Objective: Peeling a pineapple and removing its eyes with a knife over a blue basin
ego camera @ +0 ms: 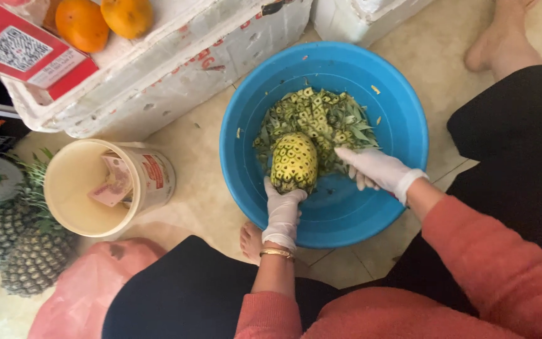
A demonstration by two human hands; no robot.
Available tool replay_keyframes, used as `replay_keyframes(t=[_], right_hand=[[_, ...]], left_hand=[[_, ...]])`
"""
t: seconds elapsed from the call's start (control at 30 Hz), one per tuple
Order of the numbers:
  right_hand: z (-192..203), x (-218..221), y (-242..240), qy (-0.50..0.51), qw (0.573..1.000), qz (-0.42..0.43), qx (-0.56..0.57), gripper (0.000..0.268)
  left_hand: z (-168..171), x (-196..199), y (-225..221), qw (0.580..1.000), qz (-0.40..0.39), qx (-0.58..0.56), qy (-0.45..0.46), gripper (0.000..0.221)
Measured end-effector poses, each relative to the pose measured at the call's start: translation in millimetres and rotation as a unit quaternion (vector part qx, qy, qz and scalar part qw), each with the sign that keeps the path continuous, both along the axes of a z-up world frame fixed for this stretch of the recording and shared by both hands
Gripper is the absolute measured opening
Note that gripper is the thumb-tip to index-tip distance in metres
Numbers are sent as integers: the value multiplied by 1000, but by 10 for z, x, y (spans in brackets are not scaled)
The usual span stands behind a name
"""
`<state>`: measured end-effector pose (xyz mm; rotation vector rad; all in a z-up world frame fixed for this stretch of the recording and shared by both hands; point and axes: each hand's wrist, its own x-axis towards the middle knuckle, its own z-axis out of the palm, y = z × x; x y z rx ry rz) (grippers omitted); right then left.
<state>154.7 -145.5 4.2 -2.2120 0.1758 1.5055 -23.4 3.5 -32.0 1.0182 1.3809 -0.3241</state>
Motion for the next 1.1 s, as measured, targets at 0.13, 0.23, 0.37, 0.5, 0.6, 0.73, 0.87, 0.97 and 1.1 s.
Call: replay_keyframes(t=[0.13,0.23,0.37,0.5,0.6,0.73,0.87,0.97,1.1], right_hand=[[556,-182,-7,-21,998,67,3,78],[951,-436,-73,-39,980,194,-38,82],[921,-604,-183,-41,951,297,-81,91],[812,-558,-47,-60,946,309,-70,85],[704,-480,119,-86,945,313,-52,85],[692,-424,198,-98,952,288,-35,85],[904,-490,55,-62,957,273,-77,89],[826,-430,74,-73,951,290,-82,88],[547,-229,378,-111,957,267,-26,99]], left_hand=[[425,130,107,976,-181,116,36,112],[615,146,83,959,-239,144,49,105],[684,187,120,951,-269,142,64,101],[524,195,121,946,-280,144,77,102],[511,192,107,945,-283,141,81,100],[457,155,102,949,-271,143,73,102],[302,115,102,952,-261,142,73,103],[265,115,109,952,-259,145,77,103],[378,115,43,940,-293,145,99,103]])
